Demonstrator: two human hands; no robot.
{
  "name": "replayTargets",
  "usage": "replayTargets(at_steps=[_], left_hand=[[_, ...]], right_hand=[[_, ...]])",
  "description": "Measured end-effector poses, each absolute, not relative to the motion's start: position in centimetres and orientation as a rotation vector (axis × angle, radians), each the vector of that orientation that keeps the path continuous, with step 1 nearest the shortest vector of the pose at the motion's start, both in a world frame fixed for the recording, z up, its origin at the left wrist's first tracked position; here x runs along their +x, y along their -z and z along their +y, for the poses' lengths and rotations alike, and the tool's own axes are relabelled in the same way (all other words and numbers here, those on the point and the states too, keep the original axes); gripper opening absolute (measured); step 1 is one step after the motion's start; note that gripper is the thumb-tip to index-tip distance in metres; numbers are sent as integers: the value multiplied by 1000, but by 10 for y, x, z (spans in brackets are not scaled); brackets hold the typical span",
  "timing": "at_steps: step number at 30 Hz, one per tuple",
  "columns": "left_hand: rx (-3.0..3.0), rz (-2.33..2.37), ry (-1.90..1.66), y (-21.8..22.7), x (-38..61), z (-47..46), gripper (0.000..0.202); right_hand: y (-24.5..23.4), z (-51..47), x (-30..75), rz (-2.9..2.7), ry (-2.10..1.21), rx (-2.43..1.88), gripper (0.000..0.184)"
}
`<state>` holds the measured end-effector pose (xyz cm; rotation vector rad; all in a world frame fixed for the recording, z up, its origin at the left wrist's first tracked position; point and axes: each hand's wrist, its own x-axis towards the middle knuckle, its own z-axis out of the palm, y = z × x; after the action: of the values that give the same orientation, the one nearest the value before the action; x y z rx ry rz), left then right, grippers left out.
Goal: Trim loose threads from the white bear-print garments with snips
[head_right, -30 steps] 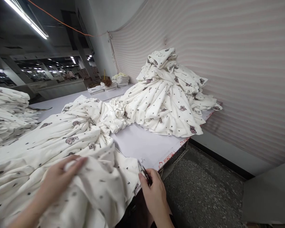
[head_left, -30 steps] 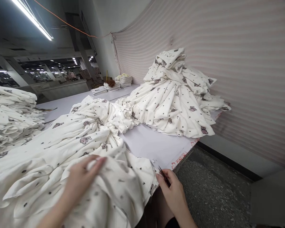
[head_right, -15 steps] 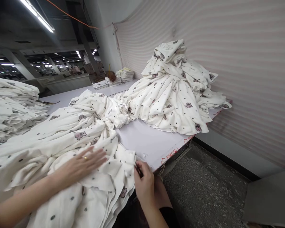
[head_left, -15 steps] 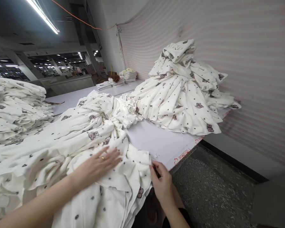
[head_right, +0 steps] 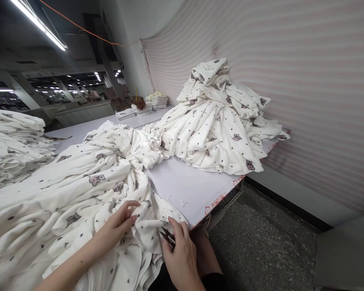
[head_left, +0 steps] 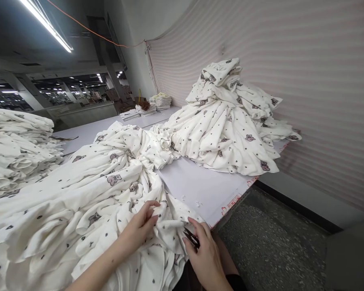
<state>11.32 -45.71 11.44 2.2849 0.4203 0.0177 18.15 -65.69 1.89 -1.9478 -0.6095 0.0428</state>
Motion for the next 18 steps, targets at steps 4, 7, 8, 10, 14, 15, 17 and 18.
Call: replayTargets(at_steps=[4,7,8,10,14,15,17,18], left_hand=[[2454,360,-38,-120,109,-461,31],[2731,317,-114,-111,105,-463,24],[2831,300,-187,-106,104,-463,19],[3002,234,-402,-95,106,-464,28],[3119,-53,-595,-86,118,-479,63],[3088,-139,-563,-86,121,-485,67],[2979,-214,-523,-88,127,-498,59],[2919,-204,-516,-88,129,-504,45]], right_hand=[[-18,-653,203,-509,-16,-2104,41],[-18,-658,221,-438,-23,-2089,31],[-18,-661,225,-443,-32,-2064,27],[-20,-665,229,-467,-54,-1993,21],[-32,-664,220,-497,-108,-1846,14],[-36,-662,215,-499,-122,-1819,13],[-44,-659,207,-506,-161,-1776,12],[-47,-657,203,-511,-189,-1751,12]])
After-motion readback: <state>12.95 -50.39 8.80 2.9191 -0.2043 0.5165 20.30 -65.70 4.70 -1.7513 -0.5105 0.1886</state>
